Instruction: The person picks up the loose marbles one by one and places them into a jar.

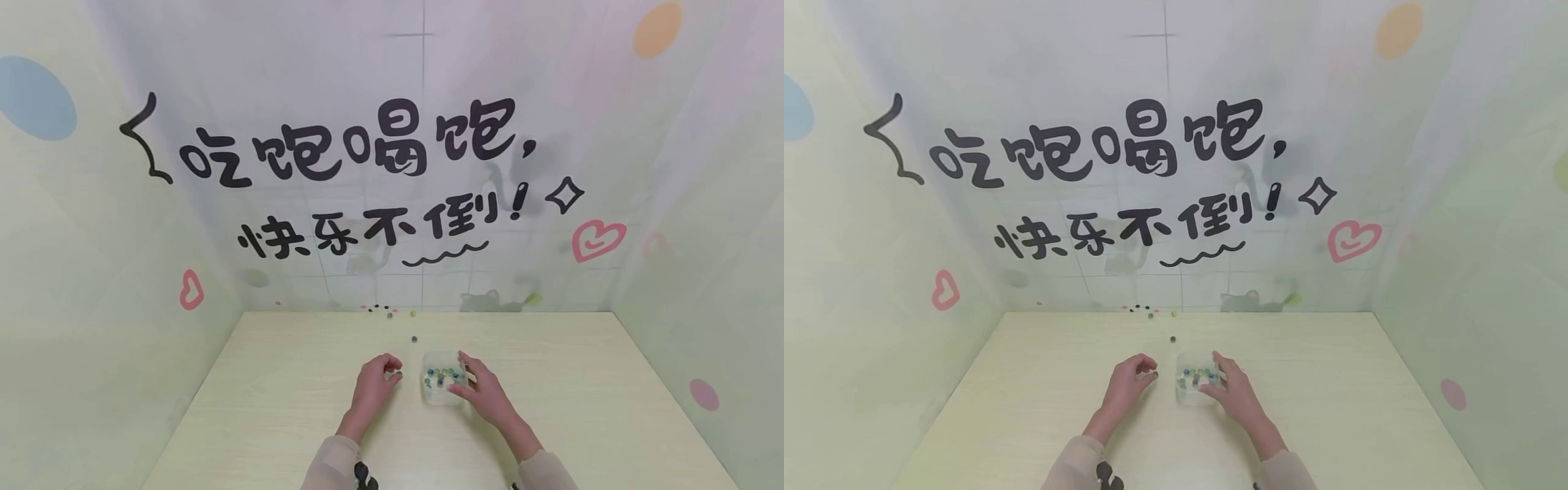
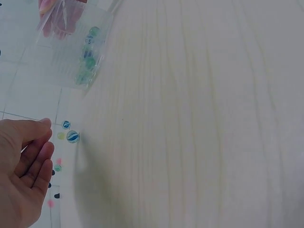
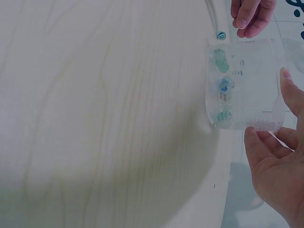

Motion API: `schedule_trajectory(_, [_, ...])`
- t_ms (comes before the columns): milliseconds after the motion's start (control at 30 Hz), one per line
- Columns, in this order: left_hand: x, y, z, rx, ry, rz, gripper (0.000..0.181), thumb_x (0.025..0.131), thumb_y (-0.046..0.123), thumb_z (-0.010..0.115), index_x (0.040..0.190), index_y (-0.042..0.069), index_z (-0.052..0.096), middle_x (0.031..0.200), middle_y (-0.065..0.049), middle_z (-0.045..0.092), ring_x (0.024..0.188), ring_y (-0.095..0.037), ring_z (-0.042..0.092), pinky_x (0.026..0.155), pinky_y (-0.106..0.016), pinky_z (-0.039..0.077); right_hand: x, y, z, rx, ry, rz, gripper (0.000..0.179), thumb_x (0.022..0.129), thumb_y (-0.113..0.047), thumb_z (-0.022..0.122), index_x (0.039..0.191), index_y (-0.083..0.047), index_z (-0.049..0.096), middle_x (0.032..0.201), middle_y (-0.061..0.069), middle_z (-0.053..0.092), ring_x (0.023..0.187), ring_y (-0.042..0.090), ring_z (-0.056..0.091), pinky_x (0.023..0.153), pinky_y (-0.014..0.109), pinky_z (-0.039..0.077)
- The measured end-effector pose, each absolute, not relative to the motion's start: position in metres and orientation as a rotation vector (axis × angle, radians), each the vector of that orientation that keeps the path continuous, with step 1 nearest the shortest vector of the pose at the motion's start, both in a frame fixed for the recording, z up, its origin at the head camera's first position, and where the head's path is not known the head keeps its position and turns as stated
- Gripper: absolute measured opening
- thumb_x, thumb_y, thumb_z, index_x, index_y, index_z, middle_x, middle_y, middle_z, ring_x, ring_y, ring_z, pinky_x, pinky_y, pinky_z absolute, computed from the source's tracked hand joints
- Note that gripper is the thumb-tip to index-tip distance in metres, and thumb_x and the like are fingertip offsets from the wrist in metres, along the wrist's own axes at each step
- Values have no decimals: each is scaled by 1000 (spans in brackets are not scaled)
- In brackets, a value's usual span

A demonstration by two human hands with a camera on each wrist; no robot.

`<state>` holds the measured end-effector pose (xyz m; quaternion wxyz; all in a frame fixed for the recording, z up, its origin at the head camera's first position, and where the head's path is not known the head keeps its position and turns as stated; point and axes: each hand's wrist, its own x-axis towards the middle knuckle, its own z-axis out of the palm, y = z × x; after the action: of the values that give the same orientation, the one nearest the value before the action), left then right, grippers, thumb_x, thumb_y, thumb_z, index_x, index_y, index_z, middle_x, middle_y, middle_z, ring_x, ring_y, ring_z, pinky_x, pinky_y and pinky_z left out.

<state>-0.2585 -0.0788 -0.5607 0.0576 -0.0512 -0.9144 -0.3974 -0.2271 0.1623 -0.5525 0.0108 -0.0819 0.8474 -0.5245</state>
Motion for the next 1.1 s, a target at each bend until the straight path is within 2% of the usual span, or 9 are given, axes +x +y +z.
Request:
schedule_trajectory(667, [-265, -79, -573, -105, -2829, -1195, 16, 84, 7, 76, 96, 14, 68, 90, 1, 67, 84, -12, 60, 73, -29, 54, -226, 161, -550, -244, 2648, -1642, 74, 89, -17, 75, 149, 4, 38, 149, 26, 45, 139, 46, 42, 109, 50, 46])
schedule_trajectory(1100, [-266, -78, -580, -124, -2854, -1141, 14, 85, 5, 75, 94, 13, 69, 89, 0, 69, 84, -13, 62, 76, -31, 56, -226, 160, -549, -244, 2645, -1656, 73, 88, -16, 75, 148, 5, 38, 149, 27, 45, 139, 46, 42, 109, 50, 45])
